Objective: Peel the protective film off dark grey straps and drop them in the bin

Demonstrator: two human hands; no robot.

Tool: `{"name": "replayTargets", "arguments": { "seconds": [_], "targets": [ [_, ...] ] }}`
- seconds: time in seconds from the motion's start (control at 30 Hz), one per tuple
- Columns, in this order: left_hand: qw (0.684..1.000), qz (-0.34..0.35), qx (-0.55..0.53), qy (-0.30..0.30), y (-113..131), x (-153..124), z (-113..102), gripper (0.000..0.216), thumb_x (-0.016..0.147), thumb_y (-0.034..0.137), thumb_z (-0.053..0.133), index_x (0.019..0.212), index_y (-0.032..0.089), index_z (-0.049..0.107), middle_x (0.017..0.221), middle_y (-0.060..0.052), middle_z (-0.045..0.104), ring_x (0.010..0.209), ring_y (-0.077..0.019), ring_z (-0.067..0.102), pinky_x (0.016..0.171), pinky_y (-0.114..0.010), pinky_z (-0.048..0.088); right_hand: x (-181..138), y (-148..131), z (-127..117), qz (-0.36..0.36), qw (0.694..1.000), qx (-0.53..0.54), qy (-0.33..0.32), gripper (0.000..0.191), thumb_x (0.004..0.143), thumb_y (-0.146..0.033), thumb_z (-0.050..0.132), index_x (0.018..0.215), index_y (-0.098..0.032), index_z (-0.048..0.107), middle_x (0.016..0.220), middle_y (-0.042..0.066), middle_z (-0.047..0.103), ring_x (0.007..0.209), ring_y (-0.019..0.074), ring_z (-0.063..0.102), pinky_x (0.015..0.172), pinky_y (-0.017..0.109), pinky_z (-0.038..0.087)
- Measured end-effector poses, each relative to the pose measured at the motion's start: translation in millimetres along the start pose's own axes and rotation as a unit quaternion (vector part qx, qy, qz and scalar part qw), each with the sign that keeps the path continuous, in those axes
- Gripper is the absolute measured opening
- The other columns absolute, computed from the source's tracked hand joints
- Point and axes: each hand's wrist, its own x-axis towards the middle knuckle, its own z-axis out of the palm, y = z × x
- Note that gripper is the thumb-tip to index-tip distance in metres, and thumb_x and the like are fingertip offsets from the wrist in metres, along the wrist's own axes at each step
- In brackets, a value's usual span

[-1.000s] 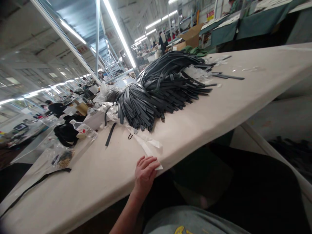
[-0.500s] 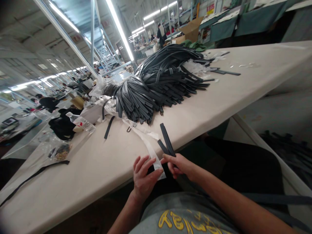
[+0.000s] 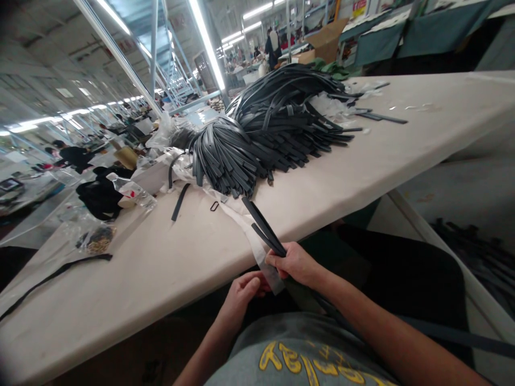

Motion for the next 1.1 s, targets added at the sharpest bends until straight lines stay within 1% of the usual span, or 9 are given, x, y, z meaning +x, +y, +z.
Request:
{"name": "replayTargets", "arguments": {
  "seconds": [0.07, 0.17, 0.33, 0.4, 0.47, 0.6, 0.77, 0.9, 1.1],
  "targets": [
    [1.0, -0.015, -0.006, -0.02, 5.4, 5.8, 9.4, 0.044, 0.077, 0.05, 0.068, 0.101, 0.014, 0.076, 0.091, -0.008, 0.075, 0.079, -0.0198, 0.063, 0.075, -0.029, 0.046, 0.7, 0.8, 0.2, -0.006, 1.0, -0.012, 0.004, 0.04, 0.071, -0.054, 0.07, 0.07, -0.015, 0.061, 0.043, -0.003, 0.05, 0.041, 0.0112, 0.04, 0.043, 0.023, 0.031],
    [1.0, -0.02, -0.01, -0.005, 9.4, 14.3, 21.6, 0.036, 0.07, 0.045, 0.075, 0.083, 0.012, 0.078, 0.074, -0.005, 0.073, 0.066, -0.0156, 0.057, 0.068, -0.028, 0.042, -3.1, 1.8, -2.2, -0.014, 1.0, -0.017, 0.011, 0.045, 0.074, -0.06, 0.068, 0.074, -0.015, 0.06, 0.046, -0.003, 0.051, 0.042, 0.0121, 0.043, 0.045, 0.023, 0.036],
    [0.984, -0.045, -0.167, 0.045, 10.0, 26.4, 32.0, 0.033, 0.067, 0.042, 0.08, 0.068, 0.011, 0.07, 0.064, -0.003, 0.065, 0.06, -0.0103, 0.053, 0.063, -0.023, 0.042, -41.0, -2.5, -18.1, -0.003, 0.999, -0.015, 0.04, 0.067, 0.086, -0.079, 0.044, 0.106, -0.016, 0.054, 0.07, 0.003, 0.063, 0.042, 0.0119, 0.045, 0.041, 0.024, 0.042],
    [0.965, -0.05, -0.247, 0.068, 13.0, 32.5, 35.5, 0.038, 0.063, 0.045, 0.084, 0.066, 0.012, 0.066, 0.066, -0.002, 0.064, 0.062, -0.0104, 0.056, 0.064, -0.023, 0.045, -64.5, -1.8, -24.3, 0.02, 0.998, -0.011, 0.052, 0.066, 0.086, -0.079, 0.045, 0.102, -0.016, 0.056, 0.073, 0.003, 0.063, 0.043, 0.0114, 0.044, 0.042, 0.024, 0.042],
    [0.944, -0.062, -0.307, 0.099, 16.9, 39.4, 39.9, 0.043, 0.058, 0.047, 0.087, 0.07, 0.012, 0.066, 0.07, -0.002, 0.066, 0.064, -0.0111, 0.06, 0.065, -0.023, 0.047, -86.7, 2.2, -27.6, 0.051, 0.998, 0.0, 0.042, 0.062, 0.085, -0.078, 0.048, 0.087, -0.016, 0.058, 0.069, 0.003, 0.061, 0.047, 0.0115, 0.046, 0.042, 0.022, 0.038],
    [0.923, -0.084, -0.356, 0.119, 22.2, 50.6, 51.8, 0.05, 0.051, 0.048, 0.09, 0.079, 0.013, 0.068, 0.078, -0.004, 0.071, 0.07, -0.0133, 0.066, 0.066, -0.023, 0.05, -113.6, 14.9, -25.7, 0.069, 0.997, -0.005, 0.02, 0.062, 0.087, -0.076, 0.048, 0.075, -0.016, 0.057, 0.065, 0.003, 0.057, 0.048, 0.0112, 0.043, 0.04, 0.02, 0.029],
    [0.926, -0.073, -0.362, 0.085, 26.0, 51.1, 65.5, 0.046, 0.054, 0.044, 0.091, 0.078, 0.013, 0.068, 0.077, -0.004, 0.071, 0.068, -0.0124, 0.065, 0.064, -0.022, 0.05, -113.0, 29.5, -22.6, 0.069, 0.998, -0.009, -0.003, 0.058, 0.09, -0.073, 0.048, 0.084, -0.016, 0.059, 0.067, 0.003, 0.061, 0.049, 0.0112, 0.046, 0.041, 0.019, 0.032],
    [0.929, -0.078, -0.355, 0.072, 24.1, 45.2, 70.3, 0.041, 0.056, 0.04, 0.09, 0.078, 0.013, 0.067, 0.076, -0.003, 0.071, 0.067, -0.0117, 0.064, 0.067, -0.023, 0.05, -100.2, 37.2, -23.3, 0.083, 0.996, 0.013, 0.004, 0.064, 0.085, -0.078, 0.048, 0.086, -0.015, 0.059, 0.065, 0.004, 0.063, 0.043, 0.0102, 0.045, 0.039, 0.019, 0.032],
    [0.945, -0.081, -0.316, 0.037, 11.3, 33.4, 81.0, 0.039, 0.061, 0.04, 0.087, 0.076, 0.01, 0.067, 0.072, -0.004, 0.067, 0.062, -0.0118, 0.061, 0.064, -0.024, 0.047, -90.5, 20.6, -23.4, 0.08, 0.996, 0.025, -0.027, 0.068, 0.081, -0.082, 0.047, 0.085, -0.015, 0.061, 0.069, 0.007, 0.067, 0.041, 0.0132, 0.051, 0.042, 0.023, 0.039]
  ]
}}
